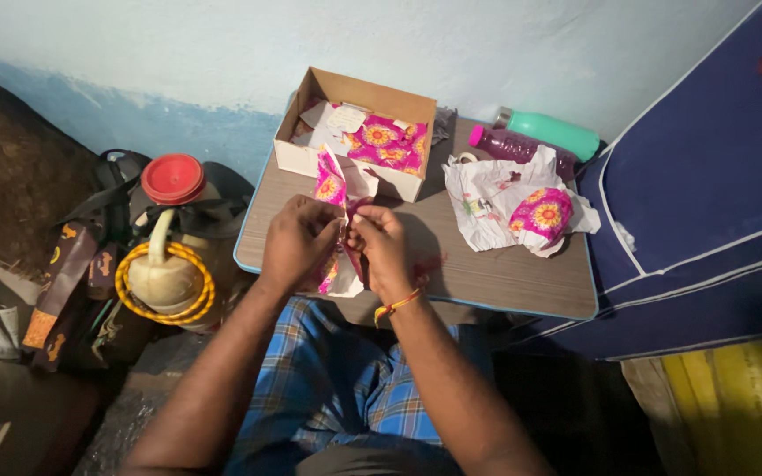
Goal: The person sits on a bed with a small table and wraps small items in pink floral wrapping paper, folding the paper around each item and placing the wrapped pieces into an open cardboard box lined with the same paper.
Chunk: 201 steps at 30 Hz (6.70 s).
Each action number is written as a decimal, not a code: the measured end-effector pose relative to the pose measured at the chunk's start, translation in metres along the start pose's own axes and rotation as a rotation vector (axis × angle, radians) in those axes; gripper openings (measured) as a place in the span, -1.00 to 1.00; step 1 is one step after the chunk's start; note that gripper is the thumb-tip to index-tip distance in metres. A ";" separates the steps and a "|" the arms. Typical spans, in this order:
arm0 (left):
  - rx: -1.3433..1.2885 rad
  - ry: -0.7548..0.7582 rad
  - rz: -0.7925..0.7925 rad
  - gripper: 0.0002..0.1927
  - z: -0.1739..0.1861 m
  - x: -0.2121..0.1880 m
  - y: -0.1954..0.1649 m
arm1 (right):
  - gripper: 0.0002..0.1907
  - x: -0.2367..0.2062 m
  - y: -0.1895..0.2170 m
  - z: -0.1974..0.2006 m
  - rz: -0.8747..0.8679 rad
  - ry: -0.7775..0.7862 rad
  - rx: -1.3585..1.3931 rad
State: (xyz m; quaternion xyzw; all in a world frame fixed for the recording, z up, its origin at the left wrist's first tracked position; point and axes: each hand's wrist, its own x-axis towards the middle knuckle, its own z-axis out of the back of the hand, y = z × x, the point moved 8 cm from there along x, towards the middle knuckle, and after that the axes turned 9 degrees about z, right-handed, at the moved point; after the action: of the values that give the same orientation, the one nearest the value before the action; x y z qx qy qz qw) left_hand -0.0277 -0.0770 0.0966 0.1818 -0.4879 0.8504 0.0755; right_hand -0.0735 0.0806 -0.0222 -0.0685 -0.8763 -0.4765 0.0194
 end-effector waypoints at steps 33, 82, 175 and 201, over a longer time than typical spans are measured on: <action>-0.158 -0.008 0.064 -0.83 0.012 -0.002 0.014 | 0.12 -0.023 0.088 -0.064 0.567 0.621 -1.036; -0.514 -0.154 0.393 -0.83 0.003 -0.007 0.087 | -0.10 0.018 0.222 0.120 0.617 -0.274 -1.674; -0.501 -0.249 0.395 -0.90 0.023 -0.004 0.089 | -0.43 0.048 0.002 -0.035 0.097 0.094 -0.827; -0.398 -0.186 0.321 -0.90 0.019 0.011 0.061 | -0.57 0.021 -0.005 -0.033 0.057 0.171 -0.469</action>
State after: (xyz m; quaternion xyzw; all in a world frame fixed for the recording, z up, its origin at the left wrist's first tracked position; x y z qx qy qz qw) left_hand -0.0523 -0.1254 0.0605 0.1612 -0.6730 0.7183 -0.0712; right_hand -0.0956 0.0523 -0.0058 -0.0553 -0.7348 -0.6700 0.0903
